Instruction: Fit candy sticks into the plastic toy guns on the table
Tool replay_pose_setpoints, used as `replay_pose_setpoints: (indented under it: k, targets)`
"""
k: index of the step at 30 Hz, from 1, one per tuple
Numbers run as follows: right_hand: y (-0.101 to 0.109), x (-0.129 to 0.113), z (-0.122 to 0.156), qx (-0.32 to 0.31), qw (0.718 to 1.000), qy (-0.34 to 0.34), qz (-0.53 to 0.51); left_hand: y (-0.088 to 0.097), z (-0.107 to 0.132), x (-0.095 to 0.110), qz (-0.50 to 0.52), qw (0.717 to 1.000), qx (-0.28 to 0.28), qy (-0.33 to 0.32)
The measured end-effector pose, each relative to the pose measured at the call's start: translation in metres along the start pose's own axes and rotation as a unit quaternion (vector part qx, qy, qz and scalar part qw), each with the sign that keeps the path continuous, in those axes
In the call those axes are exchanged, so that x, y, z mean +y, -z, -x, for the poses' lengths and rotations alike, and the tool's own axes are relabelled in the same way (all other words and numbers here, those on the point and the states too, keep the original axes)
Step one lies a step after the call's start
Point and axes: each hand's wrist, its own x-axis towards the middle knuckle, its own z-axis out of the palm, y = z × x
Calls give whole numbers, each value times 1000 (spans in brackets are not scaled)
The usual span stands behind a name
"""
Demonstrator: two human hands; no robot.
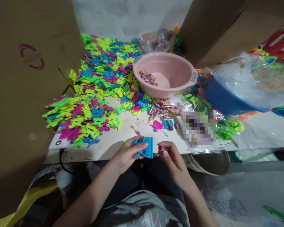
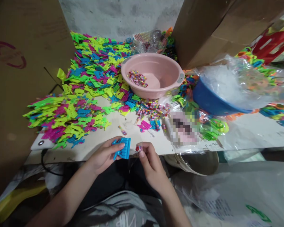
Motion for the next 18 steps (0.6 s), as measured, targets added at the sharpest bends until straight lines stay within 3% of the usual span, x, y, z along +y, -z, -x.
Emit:
replay_pose_setpoints:
  k: [6,18]
  targets:
    - [-12,-7,-1,-47,996,-1,-76,0,11,-2,-21,1000,3,10]
    - [-16,-1,0,-15,999,26,-39,2,19,-2,-105,993,-17,-55]
